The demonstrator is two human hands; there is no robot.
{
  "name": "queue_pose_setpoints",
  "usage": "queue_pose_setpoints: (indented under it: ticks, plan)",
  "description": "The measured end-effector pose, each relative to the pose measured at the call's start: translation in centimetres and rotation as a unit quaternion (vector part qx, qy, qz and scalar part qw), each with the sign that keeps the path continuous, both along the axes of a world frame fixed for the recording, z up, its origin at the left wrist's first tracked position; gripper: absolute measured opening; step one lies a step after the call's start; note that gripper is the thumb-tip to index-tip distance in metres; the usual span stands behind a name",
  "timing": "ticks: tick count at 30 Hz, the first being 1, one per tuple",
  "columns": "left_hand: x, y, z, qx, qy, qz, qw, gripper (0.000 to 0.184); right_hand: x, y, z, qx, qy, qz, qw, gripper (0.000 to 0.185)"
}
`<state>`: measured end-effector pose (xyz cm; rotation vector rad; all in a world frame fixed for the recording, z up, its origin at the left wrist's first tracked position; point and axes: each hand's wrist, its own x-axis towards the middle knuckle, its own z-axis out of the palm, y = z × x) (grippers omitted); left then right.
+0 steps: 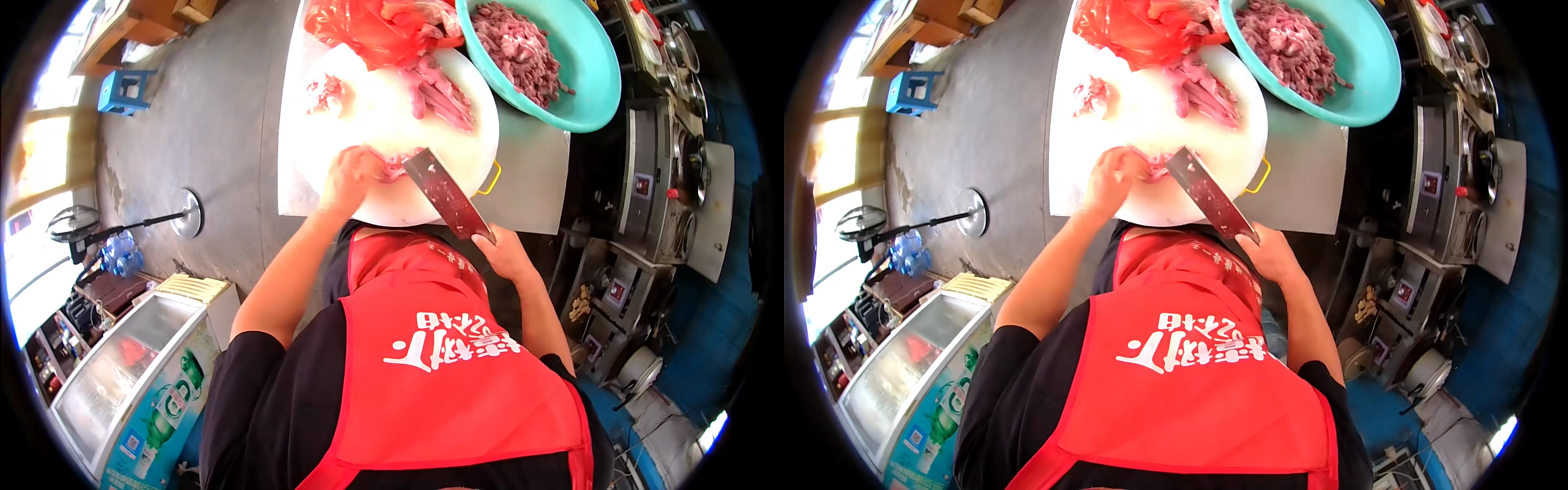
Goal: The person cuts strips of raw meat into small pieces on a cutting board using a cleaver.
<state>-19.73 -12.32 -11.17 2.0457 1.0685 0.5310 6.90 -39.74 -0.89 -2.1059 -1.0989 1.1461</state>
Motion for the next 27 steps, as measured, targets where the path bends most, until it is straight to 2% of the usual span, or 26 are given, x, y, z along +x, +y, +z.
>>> queue_pose_setpoints:
  ticks: [1, 3, 4, 5, 7, 8, 10, 11, 12, 17, 22, 23, 24, 27]
  plan:
    - [2.1, -1.1, 1.0, -0.037, -0.005, -0.010, 0.999, 0.039, -0.3, -0.1, 0.1, 0.001, 0.001, -0.009, 1.000, 0.033]
    - [4.9, -2.1, 2.9, -0.101, -0.061, -0.092, 0.989, 0.040, -0.9, 0.3, 0.6, -0.134, 0.151, -0.113, 0.973, 0.030]
    - [5.7, -2.5, 3.3, -0.064, -0.062, -0.096, 0.991, 0.041, -1.1, -0.1, 0.2, -0.148, 0.217, -0.155, 0.952, 0.024]
    - [6.0, -2.5, 3.4, -0.063, -0.062, -0.102, 0.991, 0.041, -1.2, -1.0, -1.2, -0.146, 0.218, -0.161, 0.952, 0.024]
    - [5.4, -1.9, 3.4, -0.012, -0.055, -0.060, 0.997, 0.043, -1.6, -2.5, -3.6, -0.075, 0.359, -0.233, 0.901, 0.021]
    - [4.5, -1.3, 2.7, 0.015, -0.007, -0.074, 0.997, 0.050, -1.7, -3.0, -4.0, -0.071, 0.379, -0.260, 0.885, 0.024]
    - [3.1, -0.5, 2.9, 0.000, 0.042, -0.089, 0.995, 0.055, -1.7, -3.5, -4.5, -0.065, 0.399, -0.294, 0.866, 0.023]
    - [2.7, -0.5, 2.9, -0.017, 0.089, -0.101, 0.991, 0.060, -1.7, -3.9, -4.9, -0.062, 0.416, -0.327, 0.846, 0.023]
    - [2.9, -0.6, 3.6, -0.047, 0.108, -0.113, 0.987, 0.070, -1.7, -4.0, -5.4, -0.052, 0.412, -0.317, 0.853, 0.024]
    - [6.1, -2.3, 3.5, -0.060, 0.100, -0.136, 0.984, 0.068, -2.3, -2.7, -7.0, -0.046, 0.435, -0.289, 0.852, 0.024]
    - [6.8, -2.7, 3.1, -0.067, 0.094, -0.102, 0.988, 0.068, -0.9, -4.8, -7.0, -0.028, 0.468, -0.370, 0.802, 0.023]
    - [6.5, -2.7, 2.7, -0.026, 0.087, -0.102, 0.991, 0.066, -0.3, -5.6, -6.9, -0.034, 0.463, -0.395, 0.793, 0.022]
    - [6.5, -2.7, 2.8, 0.014, 0.082, -0.101, 0.991, 0.065, 0.2, -6.1, -6.9, -0.036, 0.449, -0.394, 0.801, 0.022]
    - [7.1, -2.2, 3.3, -0.007, 0.072, -0.146, 0.987, 0.063, 0.1, -6.2, -7.2, -0.024, 0.451, -0.375, 0.809, 0.023]
